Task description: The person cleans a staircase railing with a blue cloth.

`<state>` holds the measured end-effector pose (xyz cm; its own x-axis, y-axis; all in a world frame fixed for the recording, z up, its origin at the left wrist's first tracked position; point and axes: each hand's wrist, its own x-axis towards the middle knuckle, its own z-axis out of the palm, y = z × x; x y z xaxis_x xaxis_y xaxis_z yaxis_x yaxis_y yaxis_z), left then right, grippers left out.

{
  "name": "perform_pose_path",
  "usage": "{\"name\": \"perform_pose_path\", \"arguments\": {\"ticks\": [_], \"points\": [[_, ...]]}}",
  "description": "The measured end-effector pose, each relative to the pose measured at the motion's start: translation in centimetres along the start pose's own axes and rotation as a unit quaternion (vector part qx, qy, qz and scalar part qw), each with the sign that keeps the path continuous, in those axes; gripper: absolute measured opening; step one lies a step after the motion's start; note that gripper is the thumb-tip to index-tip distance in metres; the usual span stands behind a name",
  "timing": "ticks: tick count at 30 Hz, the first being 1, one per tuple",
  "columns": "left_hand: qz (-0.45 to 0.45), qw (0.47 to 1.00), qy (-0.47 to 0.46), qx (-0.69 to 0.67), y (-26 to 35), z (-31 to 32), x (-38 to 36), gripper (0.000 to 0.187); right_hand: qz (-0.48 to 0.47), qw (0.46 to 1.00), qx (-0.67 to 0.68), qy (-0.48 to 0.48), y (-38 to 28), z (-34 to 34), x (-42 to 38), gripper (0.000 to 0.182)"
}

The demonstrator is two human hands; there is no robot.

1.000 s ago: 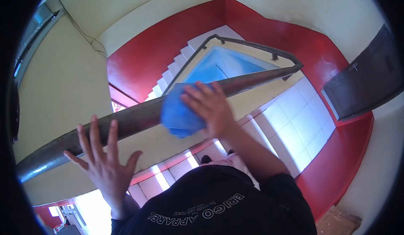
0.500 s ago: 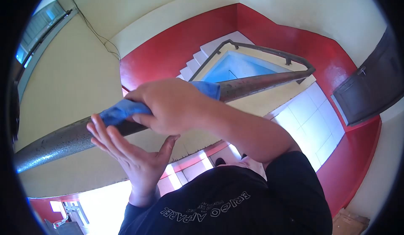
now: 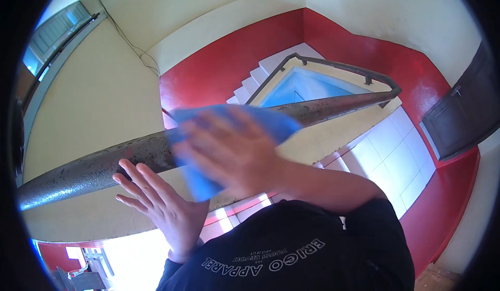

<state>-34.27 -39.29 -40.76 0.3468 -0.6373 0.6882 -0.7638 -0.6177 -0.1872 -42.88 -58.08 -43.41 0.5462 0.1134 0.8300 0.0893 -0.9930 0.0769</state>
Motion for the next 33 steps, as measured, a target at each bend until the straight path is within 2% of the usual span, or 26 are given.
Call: {"name": "perform_pose_path", "arguments": {"ticks": [1,2,5,6,8,11,13,15,17,19,21,22,24,26,27,28,31,33], "points": [[-0.010,0.999,0.007,-0.033,0.1,0.0,-0.1,0.119,0.023,0.998,0.061,0.026,-2.5,0.1,3.0,0.053],[-0.069,0.995,-0.072,0.015,0.2,-1.2,0.1,0.123,0.044,0.990,0.121,0.053,-3.9,0.2,4.6,0.045],[-0.041,0.996,0.042,-0.072,-0.1,0.0,-0.4,0.131,-0.019,0.998,0.058,0.028,-2.3,0.1,3.2,0.039],[-0.044,0.996,0.028,-0.075,-0.4,-0.2,-0.3,0.135,-0.028,0.999,0.024,0.000,-1.2,-0.7,1.8,0.040],[-0.013,0.997,0.023,-0.076,-0.6,-0.5,-0.3,0.129,-0.010,1.000,-0.015,0.000,2.1,-0.5,-2.8,0.047],[0.028,0.997,0.023,-0.063,-1.0,-0.4,-0.1,0.129,0.114,0.993,-0.030,-0.028,5.1,-2.1,-9.8,0.063],[0.030,0.998,0.021,-0.056,-0.6,-0.7,-0.2,0.134,0.154,0.987,-0.025,-0.033,5.0,-2.4,-10.3,0.073],[0.037,0.997,0.026,-0.056,-0.9,-0.6,-0.3,0.128,0.173,0.984,0.001,-0.039,3.4,-3.0,-7.1,0.078],[0.037,0.996,0.035,-0.068,-1.0,-0.6,-0.2,0.119,0.114,0.990,0.079,-0.039,0.8,-1.9,-1.7,0.082],[-0.040,0.988,-0.037,-0.145,-1.0,-0.3,-0.5,0.112,0.022,0.991,0.130,-0.037,-2.8,-1.1,4.8,0.088],[-0.116,0.972,-0.043,-0.200,-0.8,0.2,-1.4,0.107,-0.013,0.982,0.188,0.010,-4.8,0.2,8.0,0.078],[-0.149,0.964,-0.005,-0.222,-0.6,1.1,-1.4,0.105,-0.017,0.985,0.172,0.020,-4.6,0.2,7.8,0.079],[-0.134,0.960,0.056,-0.241,-0.4,1.9,-0.5,0.110,-0.031,0.990,0.137,0.032,-3.8,0.7,6.9,0.081],[-0.054,0.970,0.080,-0.222,-0.8,0.7,-0.5,0.124,0.001,0.994,0.109,-0.008,-1.7,-0.5,4.8,0.074],[-0.010,0.974,0.089,-0.210,-1.0,0.0,-0.6,0.132,0.021,0.995,0.096,-0.024,-0.4,-1.3,3.3,0.070],[0.008,0.981,0.055,-0.185,-1.3,-0.6,-0.4,0.142,0.060,0.994,0.093,-0.019,0.9,-1.8,1.2,0.071],[0.034,0.984,0.049,-0.169,-1.0,-0.7,-0.2,0.143,0.178,0.981,0.083,0.003,5.5,-2.8,-5.3,0.068],[0.030,0.983,0.056,-0.171,-1.0,-0.5,-0.1,0.144,0.187,0.979,0.077,0.003,6.2,-3.5,-5.2,0.061]]}}
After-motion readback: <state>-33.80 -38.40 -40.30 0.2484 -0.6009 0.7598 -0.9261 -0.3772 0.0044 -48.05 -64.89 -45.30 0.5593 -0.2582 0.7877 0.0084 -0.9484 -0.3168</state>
